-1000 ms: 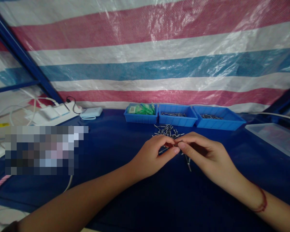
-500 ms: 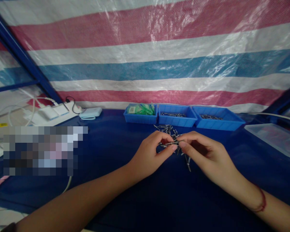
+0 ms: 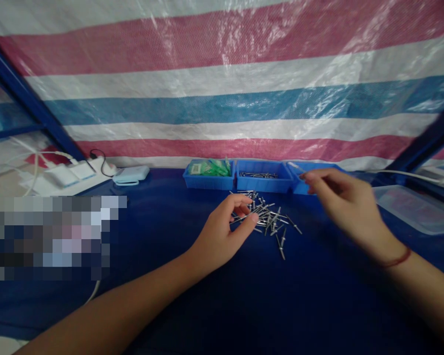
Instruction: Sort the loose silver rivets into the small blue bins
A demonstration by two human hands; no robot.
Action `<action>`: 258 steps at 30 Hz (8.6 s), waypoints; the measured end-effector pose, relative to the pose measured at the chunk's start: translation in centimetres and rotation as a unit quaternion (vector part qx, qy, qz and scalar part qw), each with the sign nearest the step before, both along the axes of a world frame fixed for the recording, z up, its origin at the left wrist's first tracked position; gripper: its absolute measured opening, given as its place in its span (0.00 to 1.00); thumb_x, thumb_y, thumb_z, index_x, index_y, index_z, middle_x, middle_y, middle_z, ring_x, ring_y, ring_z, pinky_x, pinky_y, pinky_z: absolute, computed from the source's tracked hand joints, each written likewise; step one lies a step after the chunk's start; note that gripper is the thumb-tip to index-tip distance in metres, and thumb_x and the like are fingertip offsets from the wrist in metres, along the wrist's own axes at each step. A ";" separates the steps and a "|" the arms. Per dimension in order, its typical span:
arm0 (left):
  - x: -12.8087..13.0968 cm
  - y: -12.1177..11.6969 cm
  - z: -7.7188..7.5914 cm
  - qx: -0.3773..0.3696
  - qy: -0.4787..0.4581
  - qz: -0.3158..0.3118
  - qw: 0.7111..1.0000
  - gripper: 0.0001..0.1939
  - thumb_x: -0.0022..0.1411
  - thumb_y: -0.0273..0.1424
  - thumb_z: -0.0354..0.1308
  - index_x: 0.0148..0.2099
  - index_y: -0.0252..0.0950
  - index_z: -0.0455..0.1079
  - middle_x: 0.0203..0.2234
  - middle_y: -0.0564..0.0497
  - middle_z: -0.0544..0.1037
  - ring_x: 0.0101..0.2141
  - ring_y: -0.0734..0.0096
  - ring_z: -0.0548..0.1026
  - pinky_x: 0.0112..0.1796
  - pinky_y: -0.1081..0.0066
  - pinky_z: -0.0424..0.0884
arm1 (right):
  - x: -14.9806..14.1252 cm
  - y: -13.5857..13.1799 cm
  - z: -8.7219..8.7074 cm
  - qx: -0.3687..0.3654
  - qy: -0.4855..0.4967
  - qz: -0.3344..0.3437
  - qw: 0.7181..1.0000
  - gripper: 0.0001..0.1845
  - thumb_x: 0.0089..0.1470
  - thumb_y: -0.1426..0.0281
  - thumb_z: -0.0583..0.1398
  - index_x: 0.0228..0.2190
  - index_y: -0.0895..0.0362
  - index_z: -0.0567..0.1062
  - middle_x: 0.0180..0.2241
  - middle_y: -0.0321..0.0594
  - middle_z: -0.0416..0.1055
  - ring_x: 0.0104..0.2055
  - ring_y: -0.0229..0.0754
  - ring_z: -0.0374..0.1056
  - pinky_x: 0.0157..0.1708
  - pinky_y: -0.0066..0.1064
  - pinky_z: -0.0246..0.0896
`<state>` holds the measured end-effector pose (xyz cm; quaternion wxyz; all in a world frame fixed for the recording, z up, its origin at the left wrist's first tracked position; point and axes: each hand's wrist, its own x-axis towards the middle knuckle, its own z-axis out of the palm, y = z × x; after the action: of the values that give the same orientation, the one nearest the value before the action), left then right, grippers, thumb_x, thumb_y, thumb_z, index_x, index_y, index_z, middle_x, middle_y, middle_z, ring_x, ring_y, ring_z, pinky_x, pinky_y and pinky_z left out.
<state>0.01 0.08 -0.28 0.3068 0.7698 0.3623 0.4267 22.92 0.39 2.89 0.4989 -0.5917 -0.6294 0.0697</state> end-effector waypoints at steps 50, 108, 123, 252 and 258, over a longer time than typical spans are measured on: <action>-0.1 -0.7 0.6 0.260 0.172 -0.027 0.950 0.06 0.62 0.35 0.55 0.38 0.43 0.72 0.36 0.54 0.72 0.39 0.69 0.66 0.42 0.67 0.59 | -5.2 -3.3 -1.6 -0.247 0.158 0.267 0.918 0.13 0.52 0.60 0.58 0.25 0.55 0.75 0.22 0.35 0.68 0.24 0.36 0.62 0.24 0.27 0.58; 0.1 0.0 0.4 -0.019 -0.048 -0.020 0.998 0.07 0.61 0.31 0.55 0.39 0.35 0.72 0.29 0.52 0.73 0.30 0.75 0.70 0.31 0.75 0.64 | -5.6 -3.4 -2.3 -0.207 0.120 0.224 0.945 0.13 0.51 0.58 0.58 0.33 0.54 0.74 0.23 0.33 0.67 0.23 0.36 0.63 0.20 0.26 0.59; 0.1 0.3 0.4 -0.016 -0.003 -0.012 1.000 0.05 0.61 0.29 0.55 0.37 0.36 0.72 0.30 0.52 0.73 0.30 0.75 0.69 0.31 0.75 0.64 | -4.9 -3.8 -2.5 -0.023 0.053 0.167 0.984 0.04 0.51 0.67 0.61 0.31 0.53 0.73 0.28 0.35 0.71 0.27 0.35 0.66 0.26 0.26 0.62; -0.2 0.0 -0.8 0.118 0.350 0.051 0.928 0.08 0.64 0.34 0.49 0.38 0.38 0.68 0.42 0.49 0.70 0.45 0.59 0.65 0.41 0.59 0.60 | -3.6 -1.9 -2.0 0.017 -0.144 0.144 0.979 0.07 0.54 0.71 0.56 0.30 0.55 0.75 0.29 0.38 0.75 0.32 0.41 0.70 0.35 0.34 0.62; 0.3 -0.5 0.0 0.056 0.177 0.078 0.980 0.06 0.65 0.31 0.48 0.40 0.38 0.66 0.41 0.49 0.67 0.45 0.64 0.66 0.47 0.58 0.60 | -4.0 -1.9 -2.3 -0.060 -0.030 0.190 0.980 0.06 0.51 0.71 0.57 0.30 0.56 0.75 0.28 0.37 0.75 0.29 0.38 0.70 0.30 0.30 0.64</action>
<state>0.34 -0.43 -0.31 0.1601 0.8185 0.4452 0.3258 18.97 -1.50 0.62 0.4213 -0.4921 -0.7396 0.1827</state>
